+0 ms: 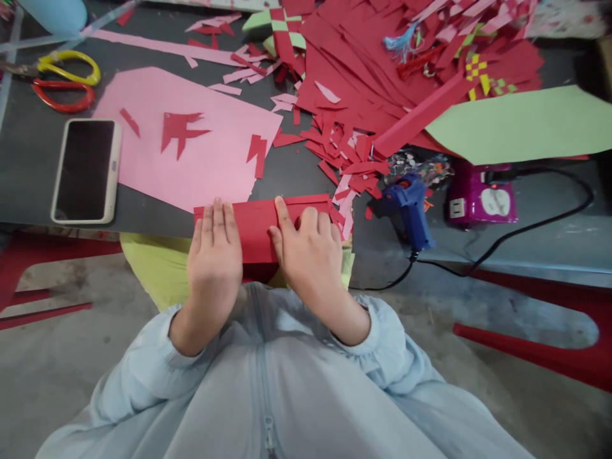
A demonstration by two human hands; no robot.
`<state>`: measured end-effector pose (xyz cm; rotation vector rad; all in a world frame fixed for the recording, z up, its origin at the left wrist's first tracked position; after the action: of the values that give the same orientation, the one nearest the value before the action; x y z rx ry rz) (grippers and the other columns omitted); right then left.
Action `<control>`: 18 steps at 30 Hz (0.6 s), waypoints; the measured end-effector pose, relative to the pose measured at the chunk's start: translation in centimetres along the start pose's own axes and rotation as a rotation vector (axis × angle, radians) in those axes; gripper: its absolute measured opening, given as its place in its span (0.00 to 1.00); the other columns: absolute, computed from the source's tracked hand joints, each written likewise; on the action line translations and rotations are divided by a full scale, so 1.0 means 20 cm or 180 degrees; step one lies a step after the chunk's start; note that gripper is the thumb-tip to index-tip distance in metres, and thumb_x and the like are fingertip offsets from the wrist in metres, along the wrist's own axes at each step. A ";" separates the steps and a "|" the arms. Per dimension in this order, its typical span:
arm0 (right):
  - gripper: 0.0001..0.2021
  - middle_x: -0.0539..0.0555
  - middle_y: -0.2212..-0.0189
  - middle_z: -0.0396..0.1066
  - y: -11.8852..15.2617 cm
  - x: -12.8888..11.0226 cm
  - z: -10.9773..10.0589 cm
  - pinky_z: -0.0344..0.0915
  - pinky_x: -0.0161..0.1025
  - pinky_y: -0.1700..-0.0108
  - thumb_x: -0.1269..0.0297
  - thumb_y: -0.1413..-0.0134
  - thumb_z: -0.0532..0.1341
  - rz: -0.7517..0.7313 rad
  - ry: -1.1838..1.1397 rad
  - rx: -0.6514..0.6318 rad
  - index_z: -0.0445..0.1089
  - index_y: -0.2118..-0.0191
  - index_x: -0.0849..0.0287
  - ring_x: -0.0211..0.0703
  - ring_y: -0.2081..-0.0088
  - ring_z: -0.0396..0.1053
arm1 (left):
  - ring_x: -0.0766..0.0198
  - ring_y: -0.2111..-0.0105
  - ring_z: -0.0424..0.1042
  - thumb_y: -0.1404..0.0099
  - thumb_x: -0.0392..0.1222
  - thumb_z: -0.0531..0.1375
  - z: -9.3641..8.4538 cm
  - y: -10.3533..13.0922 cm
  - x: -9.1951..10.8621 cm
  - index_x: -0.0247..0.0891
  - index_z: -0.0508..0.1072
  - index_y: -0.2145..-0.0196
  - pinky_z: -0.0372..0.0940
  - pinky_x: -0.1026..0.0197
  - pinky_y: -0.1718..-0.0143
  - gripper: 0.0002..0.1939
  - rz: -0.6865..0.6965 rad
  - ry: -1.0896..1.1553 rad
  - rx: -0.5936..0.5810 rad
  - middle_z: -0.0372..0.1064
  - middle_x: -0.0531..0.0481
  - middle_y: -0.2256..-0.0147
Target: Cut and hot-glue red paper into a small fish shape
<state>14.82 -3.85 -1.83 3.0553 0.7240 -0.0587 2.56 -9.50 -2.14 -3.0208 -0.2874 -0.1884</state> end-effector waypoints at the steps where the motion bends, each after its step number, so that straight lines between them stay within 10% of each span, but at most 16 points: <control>1: 0.26 0.59 0.62 0.64 0.00 0.00 0.00 0.54 0.44 0.60 0.55 0.30 0.48 0.0016 0.0014 0.0022 0.59 0.31 0.56 0.48 0.61 0.57 | 0.44 0.33 0.54 0.28 0.29 0.43 -0.01 0.00 -0.01 0.20 0.58 0.34 0.58 0.44 0.33 0.27 -0.0031 -0.0051 -0.0026 0.52 0.27 0.34; 18: 0.27 0.65 0.57 0.68 0.02 0.18 -0.03 0.60 0.46 0.58 0.57 0.29 0.43 0.0408 0.0269 0.0071 0.59 0.32 0.61 0.52 0.58 0.64 | 0.41 0.32 0.53 0.29 0.28 0.44 -0.03 0.02 -0.03 0.19 0.57 0.33 0.56 0.41 0.33 0.28 -0.0041 -0.0067 -0.0043 0.52 0.24 0.34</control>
<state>18.23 -2.65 -1.41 3.1337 0.5323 0.0634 1.99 -9.98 -1.61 -3.0368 -0.3089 -0.1602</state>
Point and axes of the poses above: each hand's wrist, its own y-axis away from the middle knuckle, its own z-axis out of the palm, x = y × z, the point moved 7 cm from there along -y, towards the middle knuckle
